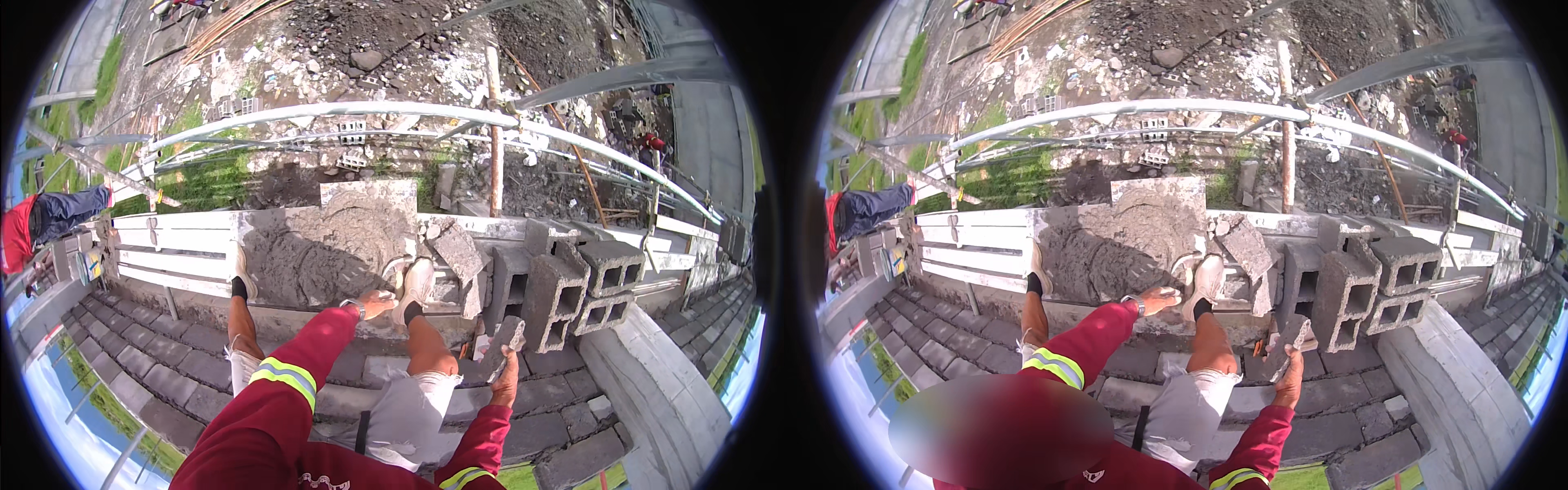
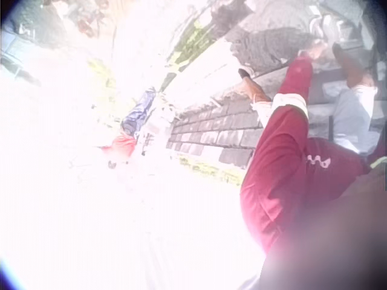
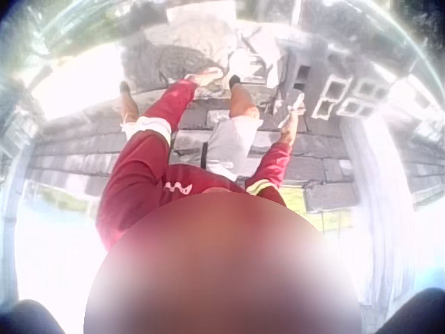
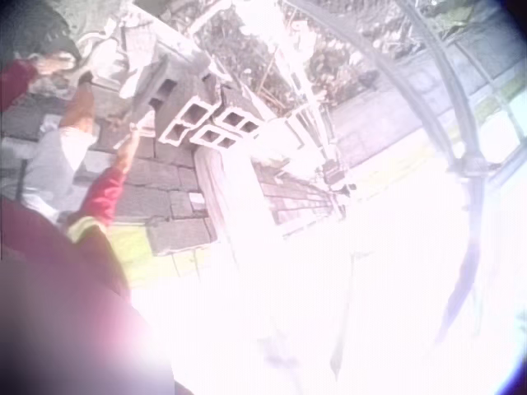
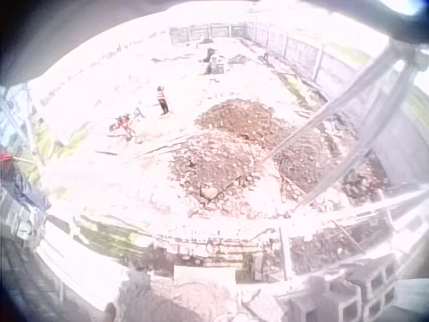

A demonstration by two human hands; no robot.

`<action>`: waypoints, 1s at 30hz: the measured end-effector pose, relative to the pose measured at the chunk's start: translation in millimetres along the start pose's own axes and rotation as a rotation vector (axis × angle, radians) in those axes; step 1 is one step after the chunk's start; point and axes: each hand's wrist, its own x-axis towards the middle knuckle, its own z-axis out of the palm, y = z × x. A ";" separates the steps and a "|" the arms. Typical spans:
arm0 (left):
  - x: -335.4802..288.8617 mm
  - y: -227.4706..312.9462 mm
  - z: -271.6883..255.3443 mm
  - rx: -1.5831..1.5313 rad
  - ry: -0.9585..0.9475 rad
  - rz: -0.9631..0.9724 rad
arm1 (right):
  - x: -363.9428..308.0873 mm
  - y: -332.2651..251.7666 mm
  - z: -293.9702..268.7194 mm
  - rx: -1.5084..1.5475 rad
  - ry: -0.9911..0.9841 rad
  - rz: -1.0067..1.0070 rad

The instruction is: The person scoops mortar from a pile with a trowel and applies it to the top of a cinder block wall. They then pick up a cinder block, place it on the mortar bed, and tap it into position. The person repeats this process, adding mortar and placing additional blocks to extend the wall.

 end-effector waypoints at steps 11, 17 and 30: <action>-428.5 -210.6 -260.6 -0.458 1.117 0.212 | -89.0 -123.2 304.7 -2.071 -0.260 -0.423; -531.9 -410.0 -193.8 -0.470 1.199 -0.041 | -144.6 -44.7 538.7 -2.651 -0.399 -0.346; -704.1 -739.8 -102.7 -0.778 1.127 -0.250 | -461.3 242.6 903.6 -2.201 -0.741 -0.268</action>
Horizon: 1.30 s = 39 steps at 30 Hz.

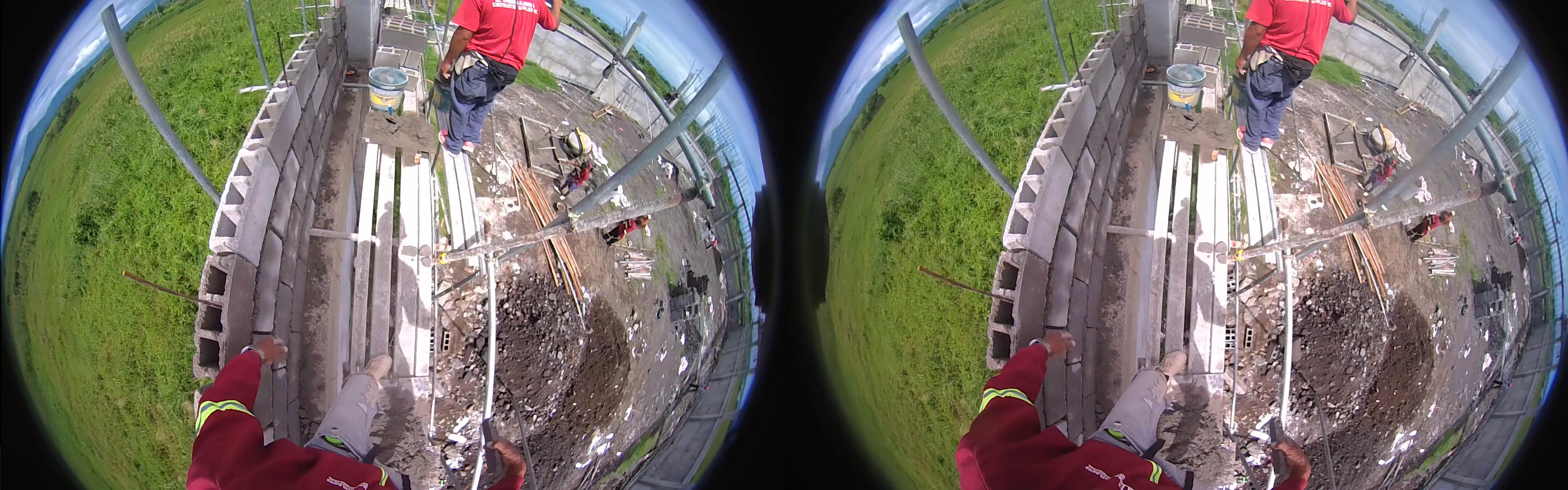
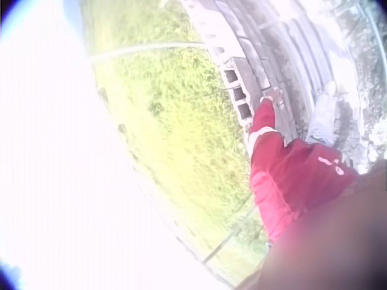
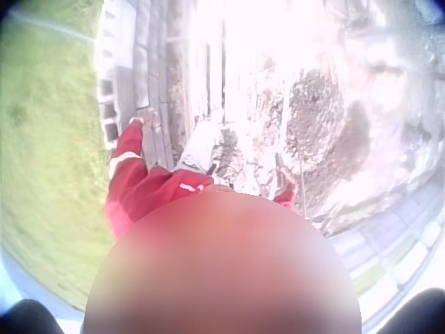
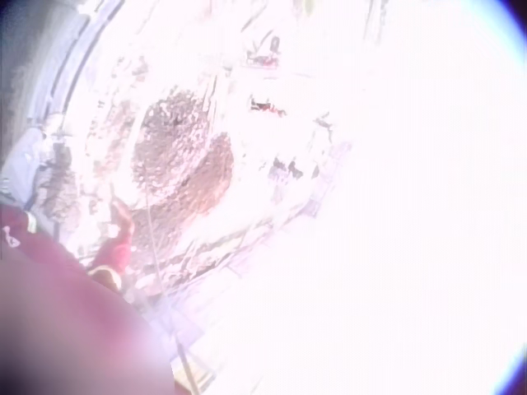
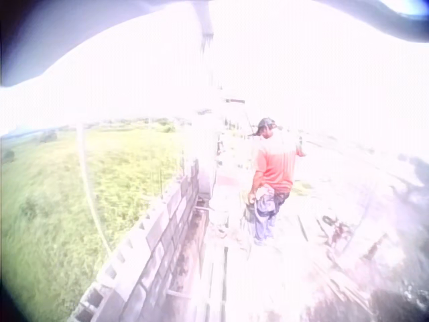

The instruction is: The person scoops mortar from a pile with a trowel and applies it to the top of a cinder block wall. They then pick up a cinder block, place it on the mortar bed, and tap it into position. The person repeats this process, adding mortar and placing additional blocks to extend the wall.

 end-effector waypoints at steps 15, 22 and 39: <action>34.3 -31.6 -4.0 -0.284 0.214 -0.206 | 90.2 -133.3 118.2 0.060 -0.025 0.192; 52.2 46.0 21.5 -1.658 -0.050 -0.913 | 235.0 -281.4 104.2 -0.444 -0.055 0.124; 362.1 61.0 -344.2 -1.480 0.236 -0.555 | 403.8 -1036.6 93.9 -0.347 -0.246 -0.550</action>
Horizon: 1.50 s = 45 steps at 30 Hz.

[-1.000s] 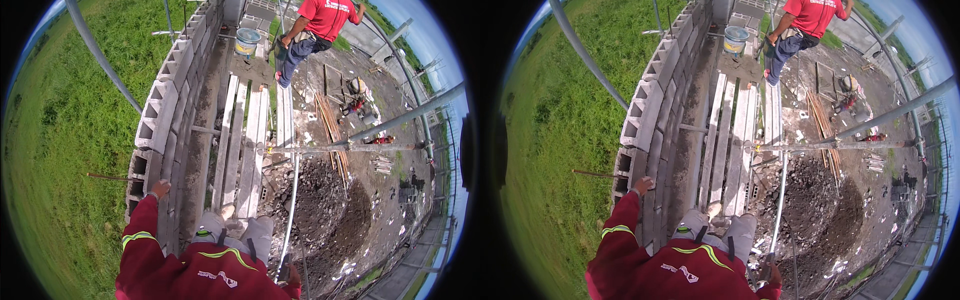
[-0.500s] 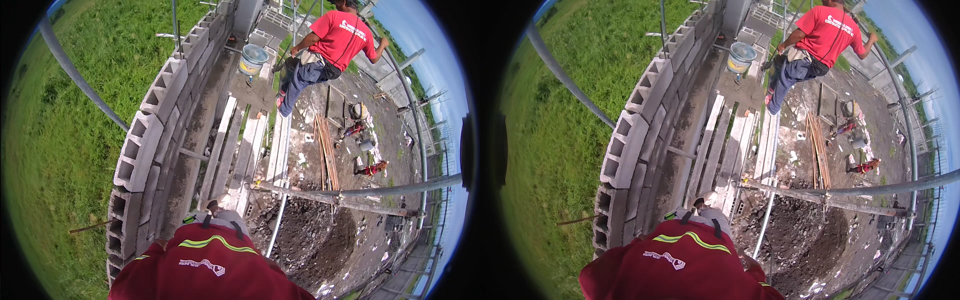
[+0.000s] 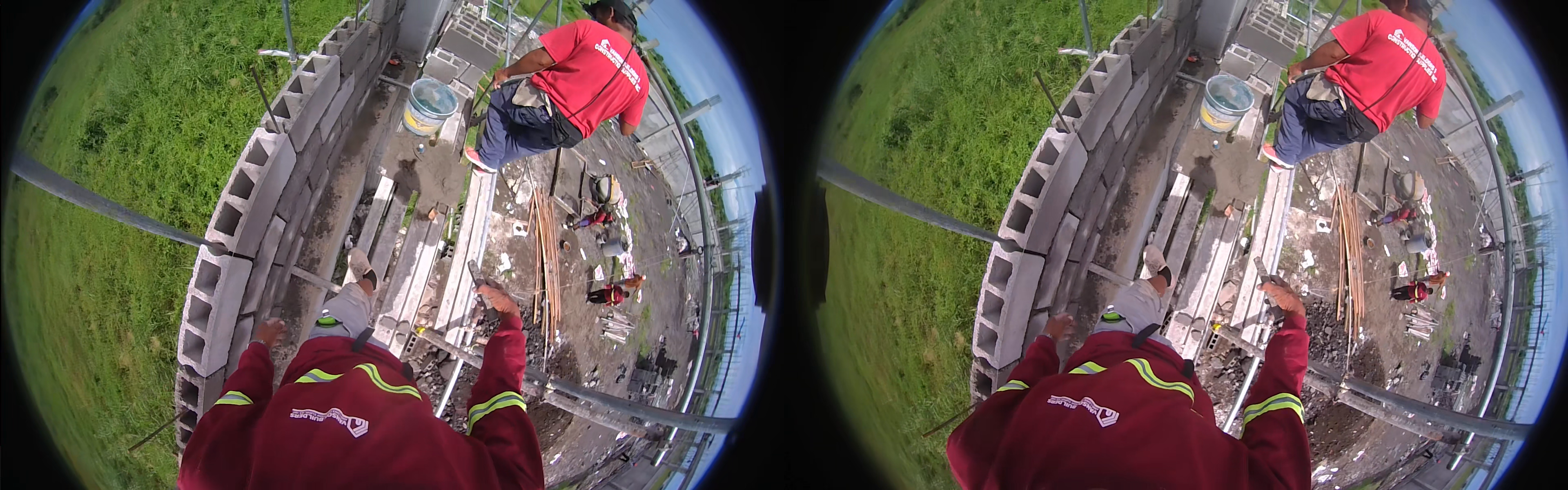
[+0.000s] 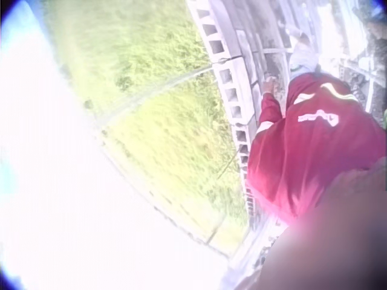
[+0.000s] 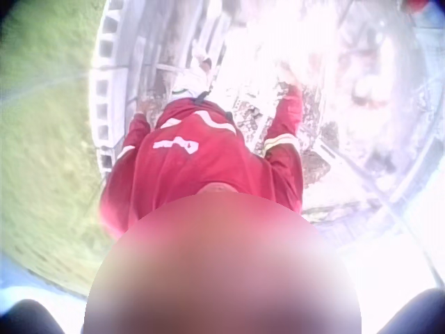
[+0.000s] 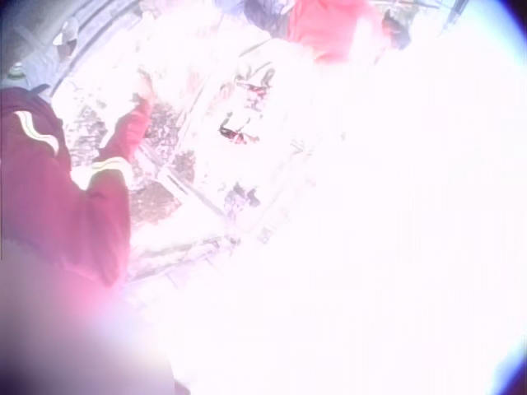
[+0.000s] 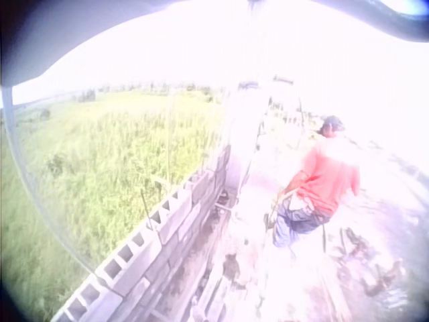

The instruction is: The person scoops mortar from a pile with a trowel and applies it to the top of a cinder block wall. They then pick up a cinder block, place it on the mortar bed, and tap it into position. The person repeats this process, adding mortar and placing additional blocks to extend the wall.

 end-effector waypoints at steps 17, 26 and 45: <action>-52.9 654.6 200.4 1.052 -0.247 1.098 | 102.9 -3.9 52.0 0.074 -0.083 0.588; -278.2 871.6 349.2 1.401 -0.821 2.064 | 268.3 -120.5 -55.2 0.276 0.021 0.539; 178.6 977.0 461.5 0.562 -0.919 0.604 | 431.2 -462.9 -118.8 0.950 -0.559 -0.060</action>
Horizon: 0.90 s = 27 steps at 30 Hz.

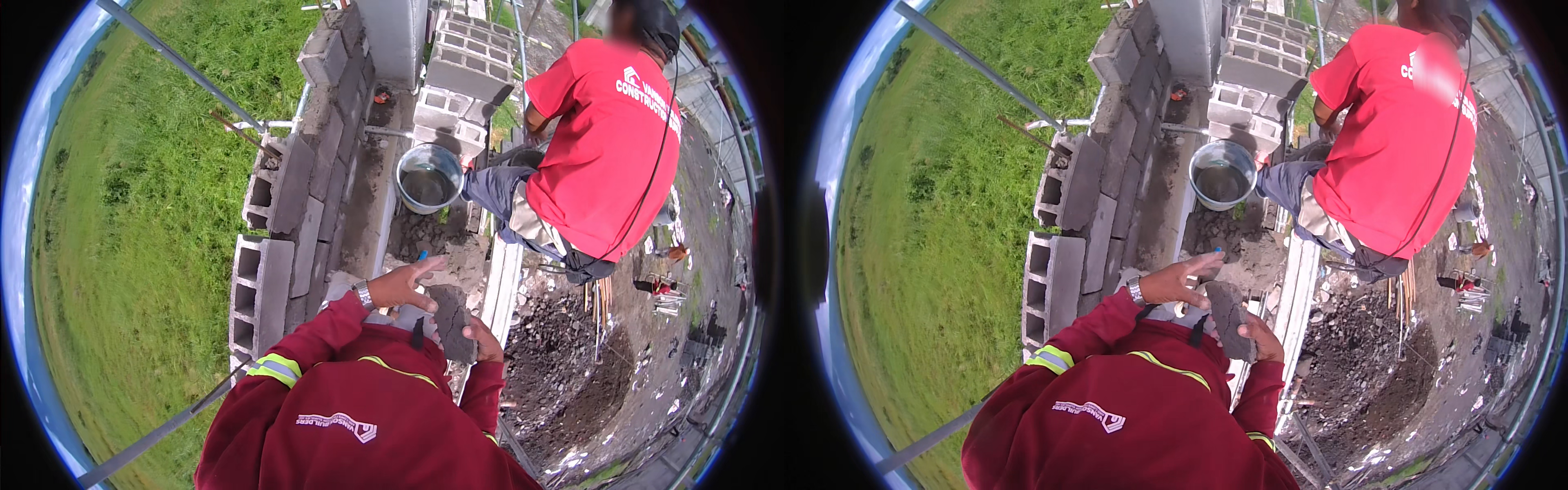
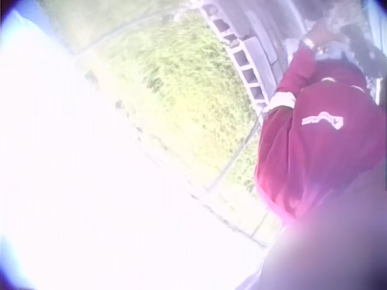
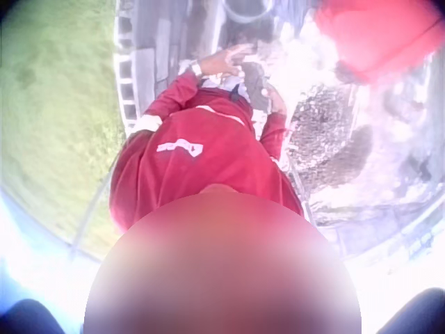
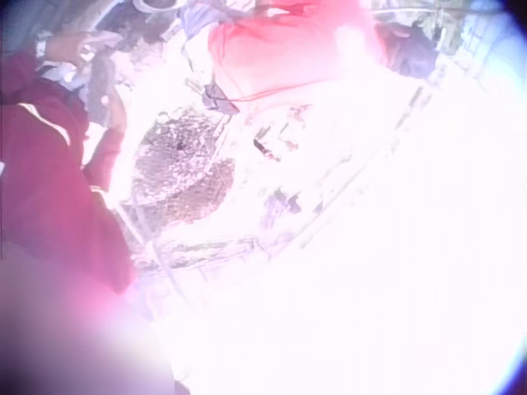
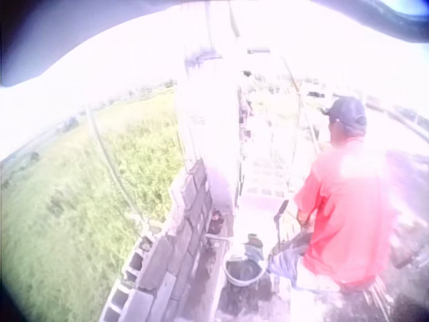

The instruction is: The person scoops mortar from a pile with a trowel and applies it to the top of a cinder block wall. They then pick up a cinder block, place it on the mortar bed, and tap it into position. The person repeats this process, adding mortar and placing additional blocks to extend the wall.

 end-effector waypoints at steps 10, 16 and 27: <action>140.7 32.9 -96.4 0.510 -0.367 0.124 | 109.6 -45.6 5.9 0.280 -0.172 -0.144; 217.7 101.5 -238.6 0.418 -0.444 0.236 | 242.1 -112.9 38.7 0.454 -0.025 -0.401; 239.7 214.6 -600.4 0.001 -0.113 0.197 | 578.3 -338.5 145.3 0.478 -0.278 -0.332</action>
